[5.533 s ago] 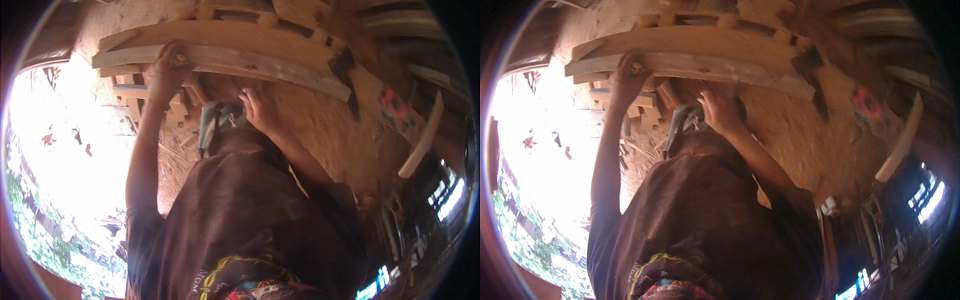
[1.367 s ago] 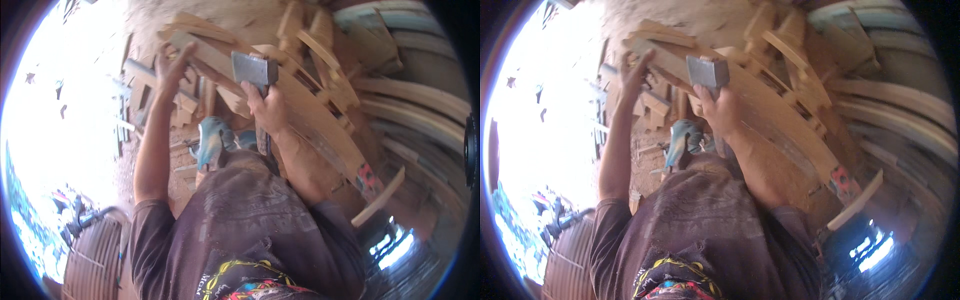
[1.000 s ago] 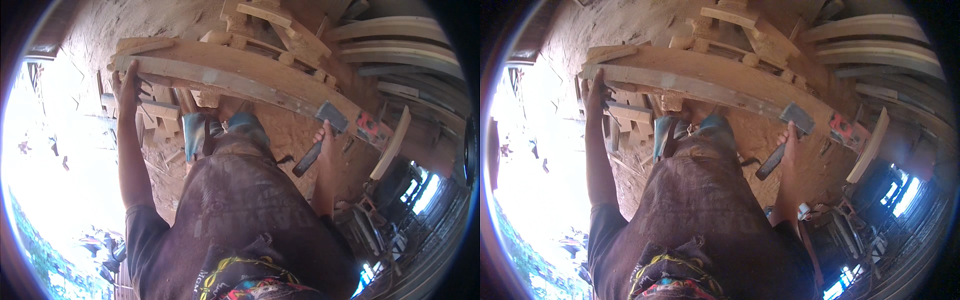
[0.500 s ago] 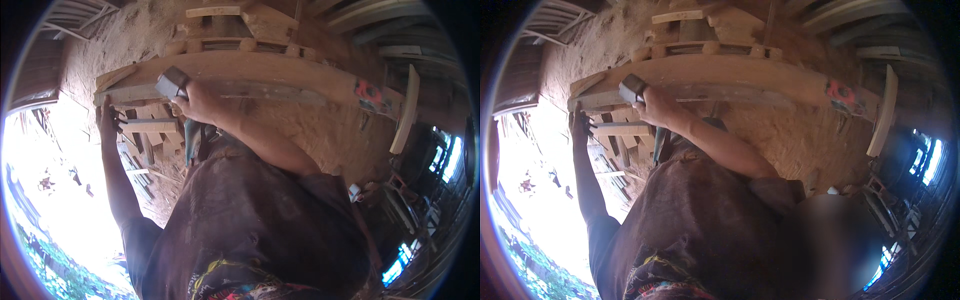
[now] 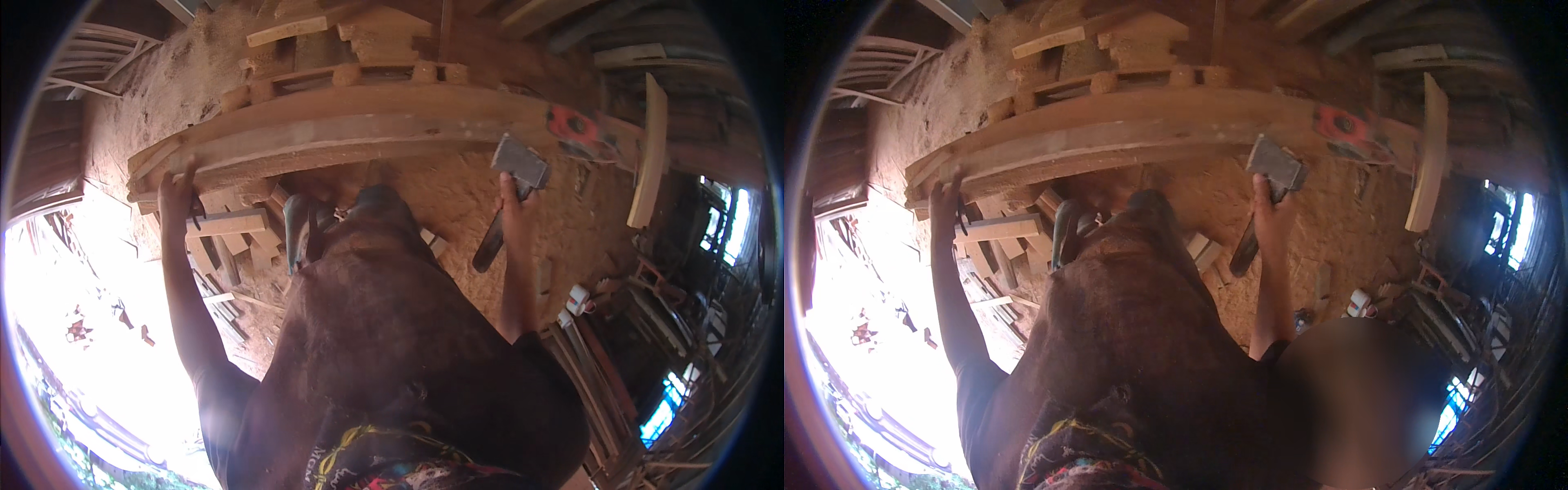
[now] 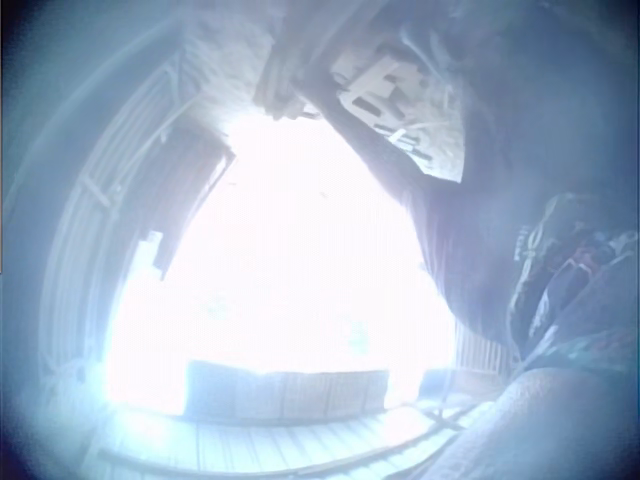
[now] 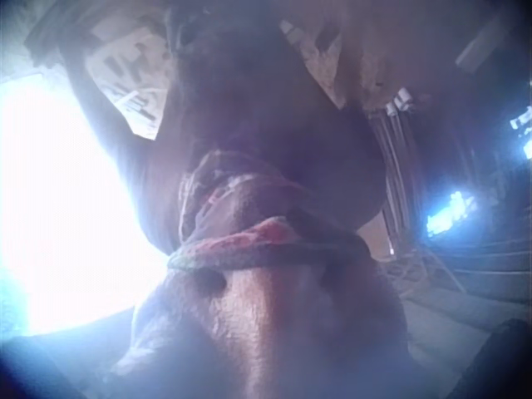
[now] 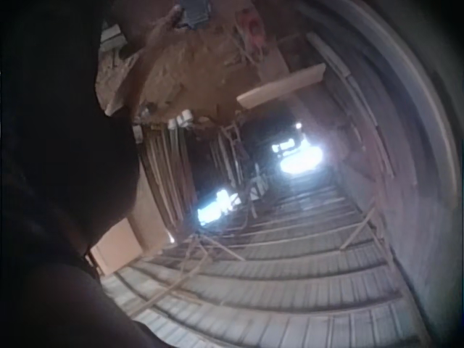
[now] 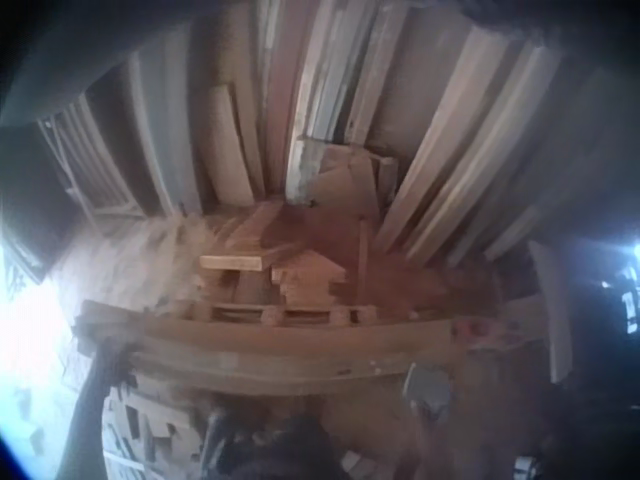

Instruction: The person smooths a wooden plank using a hand scraper and then an electric sander. They repeatedly flip the plank and move the tools along its length to even the surface. The work occurs in a cluttered woodworking area with other planks and tools visible.

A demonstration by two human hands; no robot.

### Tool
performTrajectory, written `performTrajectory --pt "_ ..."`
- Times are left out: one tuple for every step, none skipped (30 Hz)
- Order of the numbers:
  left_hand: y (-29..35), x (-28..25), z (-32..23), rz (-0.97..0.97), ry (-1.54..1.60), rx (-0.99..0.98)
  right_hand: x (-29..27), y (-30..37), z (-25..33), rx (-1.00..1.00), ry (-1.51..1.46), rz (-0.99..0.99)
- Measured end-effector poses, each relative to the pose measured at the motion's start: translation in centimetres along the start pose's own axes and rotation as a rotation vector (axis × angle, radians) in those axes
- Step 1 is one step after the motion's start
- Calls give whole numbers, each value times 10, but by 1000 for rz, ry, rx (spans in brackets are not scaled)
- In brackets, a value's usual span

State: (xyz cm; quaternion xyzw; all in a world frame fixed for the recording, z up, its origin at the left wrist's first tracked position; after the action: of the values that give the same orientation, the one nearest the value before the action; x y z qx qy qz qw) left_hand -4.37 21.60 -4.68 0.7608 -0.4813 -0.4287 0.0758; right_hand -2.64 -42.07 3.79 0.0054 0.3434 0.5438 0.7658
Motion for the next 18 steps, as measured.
performTrajectory --pt "5 14 -12 29 -28 31 -8 -4 -4 3 -45 -29" --pt "8 25 -21 58 -55 61 -16 -9 -8 5 -89 -59" --pt "9 33 -28 61 -119 94 -19 -13 -10 7 -140 -90" --pt "9 36 -34 41 -143 90 -23 -17 -12 23 -166 -92" --pt "9 39 -40 22 -166 86 -28 -20 -13 39 -190 -94" --pt "10 41 -46 0 -191 80 -31 -24 -14 55 -215 -92" --pt "-2 37 -40 -100 -286 142 -32 -34 -15 23 -244 -50" --pt "-22 26 -19 -207 -383 193 -30 -47 -17 -10 -271 5" --pt "-33 24 -10 -300 -478 248 -30 -59 -18 -40 -293 47" --pt "-34 30 -22 -210 -488 164 -33 -66 -17 -63 -293 58" --pt "-36 31 -35 -122 -498 78 -34 -75 -14 -87 -293 71" --pt "-35 32 -44 -43 -504 -8 -32 -86 -8 -117 -297 87" --pt "-35 35 -45 30 -525 -65 -31 -97 -5 -107 -282 91" --pt "-34 35 -45 102 -545 -125 -29 -108 -2 -98 -267 96" --pt "-29 42 -46 115 -528 -118 -31 -117 0 -86 -247 96" --pt "-23 48 -46 128 -510 -115 -34 -127 1 -68 -269 128" --pt "-10 57 -42 76 -455 -48 -38 -137 2 -51 -291 159" --pt "0 62 -39 18 -397 13 -39 -143 2 -36 -312 201"
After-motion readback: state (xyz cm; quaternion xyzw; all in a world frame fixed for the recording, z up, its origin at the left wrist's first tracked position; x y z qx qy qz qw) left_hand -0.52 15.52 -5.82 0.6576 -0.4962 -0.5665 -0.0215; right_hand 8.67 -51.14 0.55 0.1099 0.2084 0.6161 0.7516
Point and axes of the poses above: each hand's wrist, its own y-axis away from the middle knuckle, its own x-axis out of the palm, z = x × y, the point moved 3 cm from there along -y, towards the middle knuckle, and after that the axes turned 5 degrees about y, right-handed, at the moved point
